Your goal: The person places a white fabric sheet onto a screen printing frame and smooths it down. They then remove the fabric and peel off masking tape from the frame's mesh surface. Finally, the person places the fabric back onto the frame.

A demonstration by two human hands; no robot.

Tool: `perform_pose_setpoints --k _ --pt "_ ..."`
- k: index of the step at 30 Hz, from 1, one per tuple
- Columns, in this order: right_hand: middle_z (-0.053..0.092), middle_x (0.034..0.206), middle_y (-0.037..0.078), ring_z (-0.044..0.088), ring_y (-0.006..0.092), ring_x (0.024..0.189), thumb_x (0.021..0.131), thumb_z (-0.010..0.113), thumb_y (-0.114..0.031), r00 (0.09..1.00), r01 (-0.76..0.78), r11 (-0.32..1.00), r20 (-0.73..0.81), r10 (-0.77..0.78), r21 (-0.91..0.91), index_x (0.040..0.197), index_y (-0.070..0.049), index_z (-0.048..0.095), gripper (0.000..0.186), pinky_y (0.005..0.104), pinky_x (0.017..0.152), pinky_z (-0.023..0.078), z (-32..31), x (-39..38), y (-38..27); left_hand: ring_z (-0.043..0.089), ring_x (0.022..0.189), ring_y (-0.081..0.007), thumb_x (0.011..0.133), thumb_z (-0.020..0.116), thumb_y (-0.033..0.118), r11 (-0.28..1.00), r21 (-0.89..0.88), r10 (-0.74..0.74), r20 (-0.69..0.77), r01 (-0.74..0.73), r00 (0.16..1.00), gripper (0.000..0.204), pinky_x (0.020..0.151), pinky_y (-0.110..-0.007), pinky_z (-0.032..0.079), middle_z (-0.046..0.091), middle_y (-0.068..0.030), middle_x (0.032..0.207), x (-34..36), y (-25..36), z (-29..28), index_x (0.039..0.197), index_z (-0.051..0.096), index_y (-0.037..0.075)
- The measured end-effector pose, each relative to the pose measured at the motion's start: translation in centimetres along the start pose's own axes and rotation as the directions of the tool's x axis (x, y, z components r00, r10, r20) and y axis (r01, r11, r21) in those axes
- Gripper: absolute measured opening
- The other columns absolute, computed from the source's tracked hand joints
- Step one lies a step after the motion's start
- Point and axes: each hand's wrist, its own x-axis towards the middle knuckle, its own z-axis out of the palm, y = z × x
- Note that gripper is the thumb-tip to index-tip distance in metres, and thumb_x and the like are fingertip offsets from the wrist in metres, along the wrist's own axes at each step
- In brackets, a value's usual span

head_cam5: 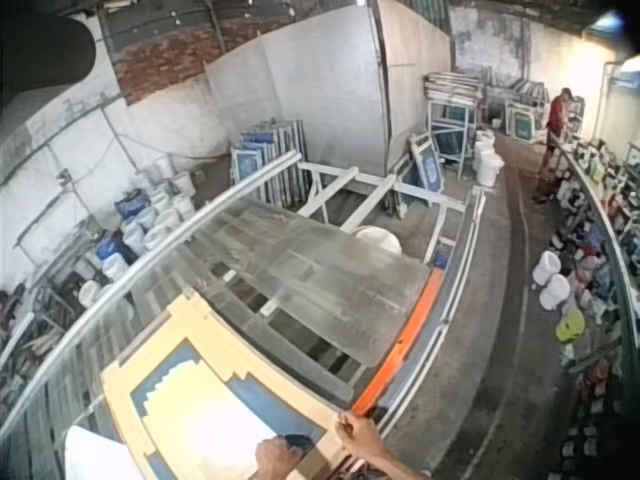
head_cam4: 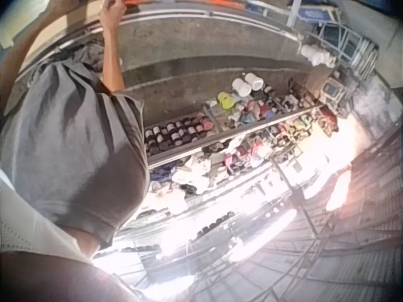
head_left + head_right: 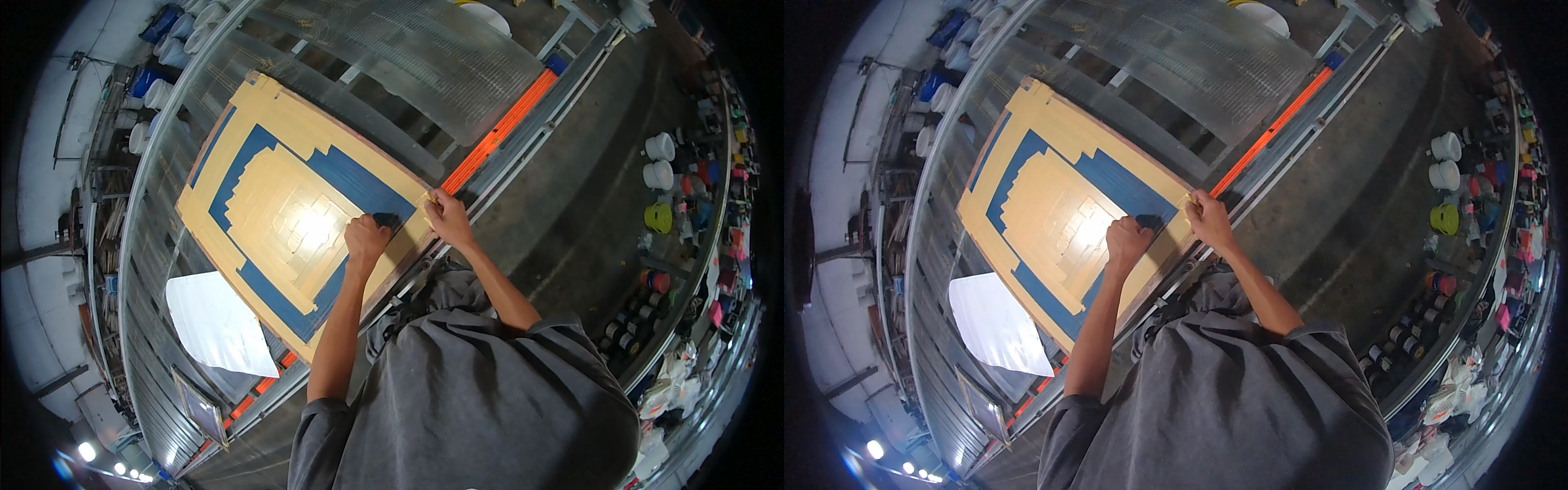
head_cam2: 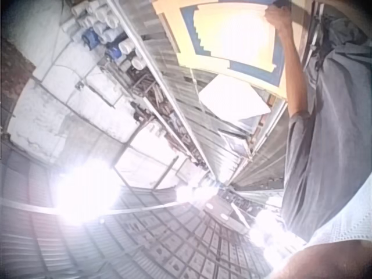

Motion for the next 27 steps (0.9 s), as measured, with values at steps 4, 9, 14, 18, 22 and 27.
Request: perform_pose_setpoints --k 4,9,14,18,22,27 --pt "0.064 0.067 0.011 0.068 0.0182 0.053 0.099 0.059 -0.013 1.000 -0.023 1.000 -0.015 0.023 0.012 0.102 0.002 0.059 0.015 0.0331 0.049 0.052 0.0 -0.1 -0.4 0.071 0.067 -0.0363 0.074 0.073 0.021 0.996 -0.090 -0.022 0.004 0.022 1.000 0.022 0.072 -0.044 0.059 0.070 -0.0208 0.072 -0.6 -0.1 -0.9 0.077 0.072 0.000" --pt "0.064 0.067 0.011 0.067 0.0196 0.052 0.098 0.060 -0.014 0.998 0.024 1.000 -0.050 -0.024 -0.002 0.101 0.001 0.060 0.014 0.0345 0.052 0.051 0.7 0.1 0.1 0.070 0.067 -0.0317 0.084 0.074 0.020 0.919 -0.382 0.044 -0.157 -0.101 0.987 0.020 0.089 -0.045 0.053 0.071 -0.0130 0.073 -3.1 -2.7 0.0 0.087 0.073 0.001" --pt "0.060 0.063 0.012 0.063 0.0207 0.052 0.097 0.061 -0.013 0.988 0.091 0.989 -0.115 -0.105 -0.118 0.097 0.000 0.060 0.013 0.0365 0.054 0.048 0.9 0.5 2.1 0.066 0.096 -0.0296 0.082 0.082 0.027 0.937 -0.348 -0.116 -0.221 0.033 0.968 0.023 0.098 -0.051 0.045 0.072 -0.0092 0.086 -4.2 0.0 -0.6 0.088 0.076 0.005" --pt "0.058 0.062 0.013 0.062 0.0205 0.053 0.097 0.061 -0.013 0.991 0.089 0.991 -0.095 -0.098 -0.097 0.096 -0.001 0.060 0.013 0.0366 0.053 0.046 1.1 0.5 1.5 0.051 0.120 -0.0356 0.081 0.083 0.021 0.951 -0.308 -0.089 -0.243 0.010 0.966 0.017 0.110 -0.054 0.034 0.065 -0.0164 0.116 -3.6 -0.5 0.5 0.085 0.076 0.006" --pt "0.059 0.062 0.011 0.062 0.0183 0.052 0.098 0.060 -0.013 0.997 0.037 0.998 -0.063 -0.040 -0.054 0.097 0.000 0.059 0.014 0.0352 0.052 0.047 0.6 0.1 -0.1 0.040 0.136 -0.0462 0.083 0.080 0.017 0.957 -0.288 -0.087 -0.400 -0.034 0.912 0.013 0.120 -0.058 0.024 0.054 -0.0225 0.136 -3.7 -0.8 1.8 0.085 0.075 0.005" --pt "0.060 0.061 0.009 0.063 0.0165 0.051 0.100 0.059 -0.014 0.998 0.024 0.999 -0.053 -0.026 -0.031 0.098 0.001 0.058 0.015 0.0339 0.051 0.048 0.4 -0.2 -1.2 0.033 0.141 -0.0564 0.086 0.073 0.012 0.927 -0.367 -0.216 -0.350 0.079 0.911 0.011 0.123 -0.062 0.019 0.046 -0.0235 0.147 -3.9 -0.2 2.7 0.092 0.072 0.002"
